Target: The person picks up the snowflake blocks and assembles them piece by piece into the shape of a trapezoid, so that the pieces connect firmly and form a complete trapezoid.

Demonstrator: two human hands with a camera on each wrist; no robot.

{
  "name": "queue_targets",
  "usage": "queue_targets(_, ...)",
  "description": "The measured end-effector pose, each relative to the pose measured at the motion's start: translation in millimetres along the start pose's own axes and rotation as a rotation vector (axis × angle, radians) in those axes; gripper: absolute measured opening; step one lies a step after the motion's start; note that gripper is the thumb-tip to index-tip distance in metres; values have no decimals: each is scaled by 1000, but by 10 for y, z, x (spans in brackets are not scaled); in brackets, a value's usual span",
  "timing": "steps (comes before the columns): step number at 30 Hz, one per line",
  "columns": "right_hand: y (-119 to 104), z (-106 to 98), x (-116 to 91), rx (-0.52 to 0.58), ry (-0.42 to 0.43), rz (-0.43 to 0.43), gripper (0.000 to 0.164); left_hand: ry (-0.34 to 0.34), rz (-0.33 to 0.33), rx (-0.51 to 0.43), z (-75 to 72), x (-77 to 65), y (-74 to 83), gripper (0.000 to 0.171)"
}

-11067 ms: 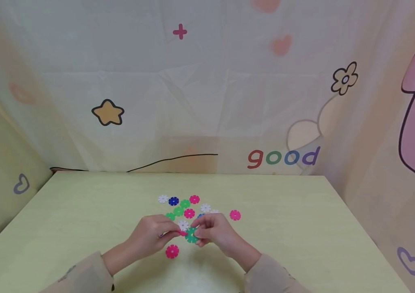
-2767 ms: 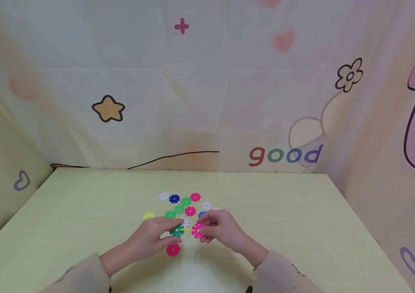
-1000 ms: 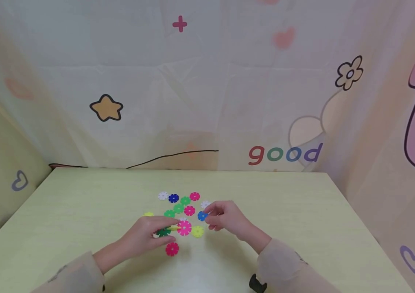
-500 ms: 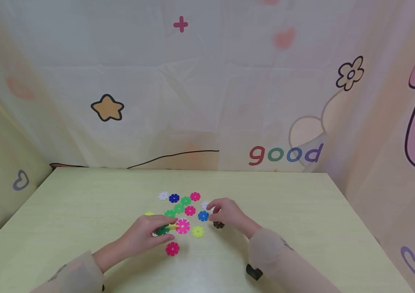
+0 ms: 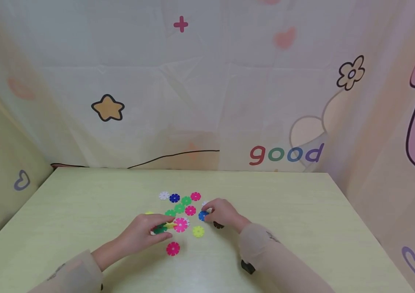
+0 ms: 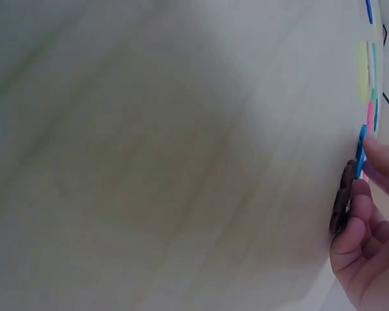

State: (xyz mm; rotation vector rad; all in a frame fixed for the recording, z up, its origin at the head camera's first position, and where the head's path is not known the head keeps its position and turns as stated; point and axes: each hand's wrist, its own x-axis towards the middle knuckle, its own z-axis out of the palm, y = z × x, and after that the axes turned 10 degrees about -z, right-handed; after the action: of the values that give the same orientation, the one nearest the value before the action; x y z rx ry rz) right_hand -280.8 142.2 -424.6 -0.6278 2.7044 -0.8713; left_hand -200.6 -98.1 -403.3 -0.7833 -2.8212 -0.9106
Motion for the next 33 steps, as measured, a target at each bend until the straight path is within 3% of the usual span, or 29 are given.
queue_targets(20,-44,-6,-38,-34,27,-20,19,-3,-8,24,-13,3,-30,40)
queue_targets(29,-95,-124,-209,118,118,-17,9,2,-4,15,-5,-4,-44,40)
queue_targets(33,-165,-183,-302,195,135,-59,8,7,-13,4,-1,2,-43,39)
